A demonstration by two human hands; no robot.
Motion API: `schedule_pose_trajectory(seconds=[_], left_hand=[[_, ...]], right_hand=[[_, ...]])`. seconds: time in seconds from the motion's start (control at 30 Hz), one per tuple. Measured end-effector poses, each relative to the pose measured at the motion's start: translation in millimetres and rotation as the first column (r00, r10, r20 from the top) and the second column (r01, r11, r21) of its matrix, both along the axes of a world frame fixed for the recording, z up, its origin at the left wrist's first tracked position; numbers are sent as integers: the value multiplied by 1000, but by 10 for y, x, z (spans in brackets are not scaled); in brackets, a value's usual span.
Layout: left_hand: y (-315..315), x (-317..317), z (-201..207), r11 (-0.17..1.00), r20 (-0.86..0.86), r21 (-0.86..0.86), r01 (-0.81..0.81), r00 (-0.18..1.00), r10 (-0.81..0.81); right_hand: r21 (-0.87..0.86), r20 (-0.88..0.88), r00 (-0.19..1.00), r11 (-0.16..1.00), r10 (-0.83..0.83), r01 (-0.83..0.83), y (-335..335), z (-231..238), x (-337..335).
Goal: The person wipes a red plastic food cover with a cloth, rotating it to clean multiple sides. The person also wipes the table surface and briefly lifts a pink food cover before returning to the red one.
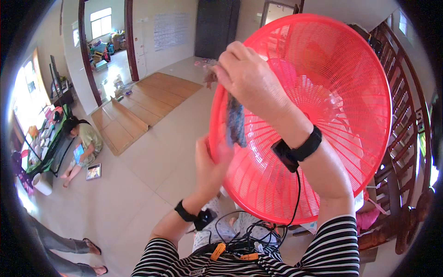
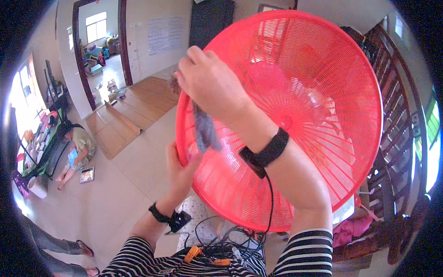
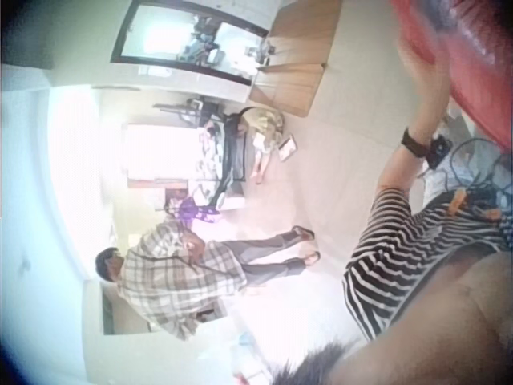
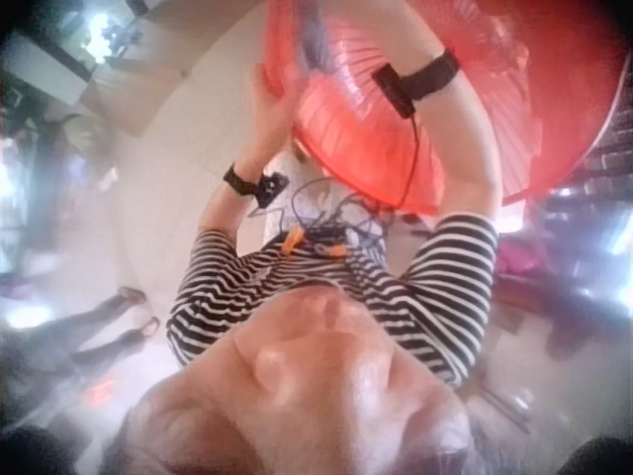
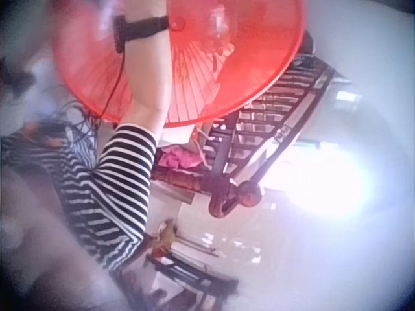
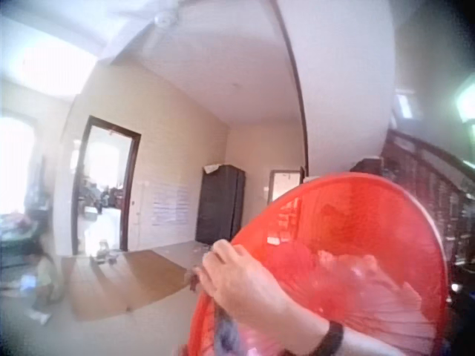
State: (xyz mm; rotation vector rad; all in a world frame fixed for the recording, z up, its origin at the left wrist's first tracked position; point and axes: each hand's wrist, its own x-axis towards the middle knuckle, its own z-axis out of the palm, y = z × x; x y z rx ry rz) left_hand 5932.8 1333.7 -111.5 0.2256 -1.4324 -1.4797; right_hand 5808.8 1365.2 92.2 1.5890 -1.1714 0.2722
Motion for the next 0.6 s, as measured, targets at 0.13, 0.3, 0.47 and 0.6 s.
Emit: schedule_pose_trajectory(seconds=[0.13, 0.3, 0.47, 0.6], left_hand=[[-75, 51, 506, 997, 74, -51, 61, 996, -57], [-113, 89, 450, 995, 74, -76, 57, 996, -52], [-135, 147, 236, 985, 38, -172, 21, 999, -14], [-81, 192, 159, 990, 18, -139, 4, 1000, -1]], right_hand=[[-8, -69, 990, 993, -122, 121, 18, -39, 26], [-18, -13, 1000, 1000, -18, 18, -43, 57, -147], [-219, 348, 915, 967, 203, -131, -39, 221, -249], [-327, 364, 917, 944, 162, -37, 28, 424, -494]])
